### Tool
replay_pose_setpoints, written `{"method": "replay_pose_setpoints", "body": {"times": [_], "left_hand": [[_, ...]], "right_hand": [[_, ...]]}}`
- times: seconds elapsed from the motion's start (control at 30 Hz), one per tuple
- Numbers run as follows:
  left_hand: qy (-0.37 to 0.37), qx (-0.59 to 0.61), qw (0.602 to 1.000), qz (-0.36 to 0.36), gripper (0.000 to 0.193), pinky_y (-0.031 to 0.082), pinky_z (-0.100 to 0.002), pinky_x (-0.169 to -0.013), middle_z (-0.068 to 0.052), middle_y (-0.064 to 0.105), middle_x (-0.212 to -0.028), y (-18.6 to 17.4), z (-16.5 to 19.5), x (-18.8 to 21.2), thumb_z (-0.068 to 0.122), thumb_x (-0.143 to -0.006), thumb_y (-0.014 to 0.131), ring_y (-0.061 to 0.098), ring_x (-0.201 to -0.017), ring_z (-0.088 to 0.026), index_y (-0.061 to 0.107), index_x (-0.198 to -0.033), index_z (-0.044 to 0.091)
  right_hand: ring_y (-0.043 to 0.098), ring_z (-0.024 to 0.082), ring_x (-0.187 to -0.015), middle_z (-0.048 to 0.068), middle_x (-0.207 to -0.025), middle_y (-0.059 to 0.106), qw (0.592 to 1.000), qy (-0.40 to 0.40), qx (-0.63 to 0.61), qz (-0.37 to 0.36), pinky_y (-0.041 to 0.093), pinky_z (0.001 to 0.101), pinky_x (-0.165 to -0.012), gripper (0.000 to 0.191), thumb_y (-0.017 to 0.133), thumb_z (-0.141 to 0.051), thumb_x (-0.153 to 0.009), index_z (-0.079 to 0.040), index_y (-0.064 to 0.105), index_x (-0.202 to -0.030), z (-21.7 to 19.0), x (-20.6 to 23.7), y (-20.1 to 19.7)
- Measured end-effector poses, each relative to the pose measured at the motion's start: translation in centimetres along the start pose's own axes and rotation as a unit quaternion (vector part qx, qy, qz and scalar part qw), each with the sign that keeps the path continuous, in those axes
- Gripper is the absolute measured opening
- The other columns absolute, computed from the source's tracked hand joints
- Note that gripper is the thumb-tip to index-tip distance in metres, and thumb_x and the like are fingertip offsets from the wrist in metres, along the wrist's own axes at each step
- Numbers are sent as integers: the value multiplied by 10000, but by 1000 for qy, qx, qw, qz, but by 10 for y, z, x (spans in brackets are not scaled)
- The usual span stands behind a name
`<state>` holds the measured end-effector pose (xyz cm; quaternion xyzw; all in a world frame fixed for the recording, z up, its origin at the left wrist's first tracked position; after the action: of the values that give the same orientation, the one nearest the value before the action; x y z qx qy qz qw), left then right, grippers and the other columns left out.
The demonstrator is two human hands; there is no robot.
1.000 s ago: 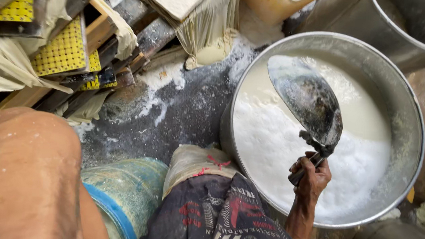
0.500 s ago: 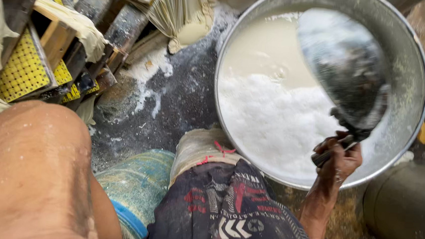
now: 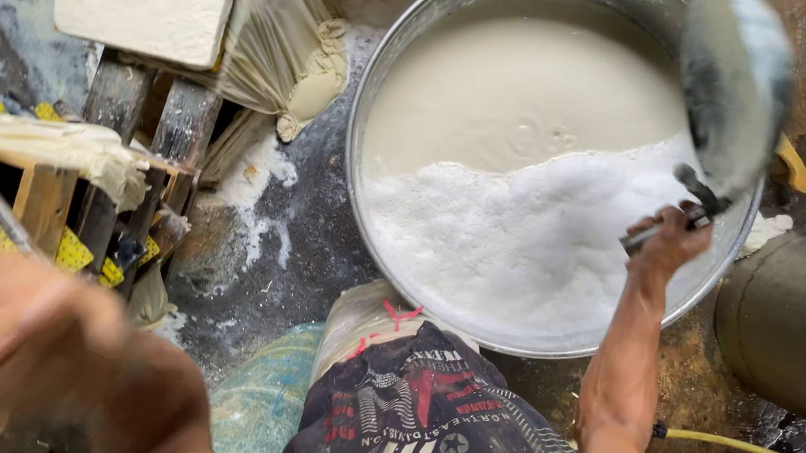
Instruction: The person uses a wide metal skimmer ladle to scoop yellowish foam off the surface of large vats of white soy milk, transferring the skimmed liquid between basins and stirring the contents. They move between several vats, holding basin rims with one hand while skimming with the other.
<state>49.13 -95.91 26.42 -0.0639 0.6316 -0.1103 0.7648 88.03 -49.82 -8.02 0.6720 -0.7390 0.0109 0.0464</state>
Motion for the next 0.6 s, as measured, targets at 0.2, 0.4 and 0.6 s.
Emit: {"method": "replay_pose_setpoints", "body": {"times": [0.2,0.4,0.6], "left_hand": [[-515,26,823,-238,467,461,-404,-1121,-176,682,-1354,121,-78,221,254,-923,744,633,-1289,-292,665,-1306,-2],[-651,1,642,-404,684,515,-399,-1021,-222,683,-1308,141,-30,369,365,-825,762,674,-1220,-312,589,-1387,15],[-674,-26,529,-516,852,550,-446,-967,-262,758,-1101,180,-18,349,441,-843,709,731,-1076,-402,406,-1525,28]], "right_hand": [[566,189,-469,63,-629,545,989,145,18,-35,490,371,-388,89,597,-64,-923,-8,531,-903,67,-89,80],[587,221,-479,121,-619,592,939,300,131,-106,523,385,-412,185,633,-163,-887,5,618,-810,79,-103,184],[684,296,-636,217,-782,703,889,157,366,-224,552,457,-575,374,699,-259,-858,111,693,-905,54,-77,266]]}}
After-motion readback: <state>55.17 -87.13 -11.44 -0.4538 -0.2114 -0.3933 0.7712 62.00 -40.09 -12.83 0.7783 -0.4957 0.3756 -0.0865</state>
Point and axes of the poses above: each hand's wrist, its own x-axis away from the middle knuckle, its own y-axis out of the palm, z = x × y, the point moved 5 cm from there along -x, towards the middle knuckle
